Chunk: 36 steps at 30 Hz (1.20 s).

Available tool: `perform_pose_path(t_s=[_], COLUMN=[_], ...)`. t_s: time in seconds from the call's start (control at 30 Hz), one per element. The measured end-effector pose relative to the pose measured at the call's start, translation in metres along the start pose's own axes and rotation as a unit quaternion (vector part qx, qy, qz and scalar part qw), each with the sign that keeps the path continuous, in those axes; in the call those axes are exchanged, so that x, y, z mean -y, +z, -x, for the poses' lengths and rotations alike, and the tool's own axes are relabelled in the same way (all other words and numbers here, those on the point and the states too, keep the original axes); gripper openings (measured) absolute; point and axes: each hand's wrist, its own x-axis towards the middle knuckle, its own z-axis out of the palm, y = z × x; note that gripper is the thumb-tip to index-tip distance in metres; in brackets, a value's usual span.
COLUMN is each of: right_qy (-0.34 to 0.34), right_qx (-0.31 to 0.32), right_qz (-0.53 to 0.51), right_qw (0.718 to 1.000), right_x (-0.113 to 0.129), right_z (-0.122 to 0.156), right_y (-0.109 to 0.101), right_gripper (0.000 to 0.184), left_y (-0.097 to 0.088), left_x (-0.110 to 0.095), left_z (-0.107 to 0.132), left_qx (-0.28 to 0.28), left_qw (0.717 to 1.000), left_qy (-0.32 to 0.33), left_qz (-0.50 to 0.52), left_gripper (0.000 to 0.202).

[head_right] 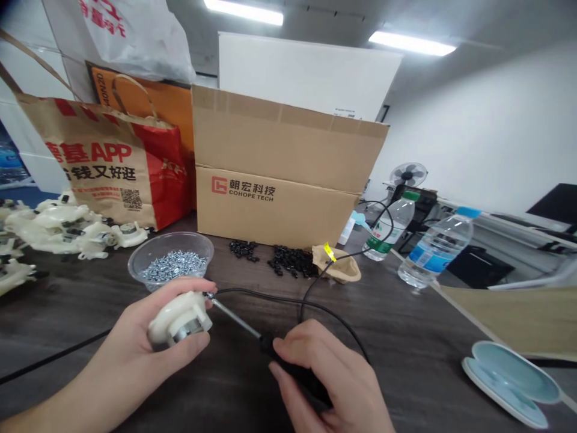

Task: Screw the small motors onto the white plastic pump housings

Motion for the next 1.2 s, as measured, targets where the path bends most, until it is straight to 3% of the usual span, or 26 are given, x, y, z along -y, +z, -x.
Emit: perform_pose_path(t_s=[0.67, 0.93, 1.1, 1.2], right_qy=[0.026, -0.008, 0.047, 0.037], right_qx=[-0.030, 0.021, 0.014, 0.010], right_qz=[0.013, 0.091, 0.089, 0.075], right_qw=[0.999, 0.996, 0.995, 0.996], right_x=[0.000, -0.003, 0.001, 0.004], right_z=[-0.002, 0.008, 0.013, 0.008], right_y=[0.003, 0.004, 0.012, 0.010], right_gripper=[0.020, 0.022, 0.015, 0.016], left_y=[0.000, 0.002, 0.002, 0.002], left_x=[0.003, 0.002, 0.003, 0.002], left_z=[0.002, 0.005, 0.004, 0.003], left_qx=[0.004, -0.010, -0.018, -0.028], left_qw=[1.000, 0.999, 0.997, 0.996], left_qy=[-0.019, 0.010, 0.023, 0.042], left_qz=[0.016, -0.029, -0.069, -0.073], left_gripper=[0.040, 0.038, 0.038, 0.039])
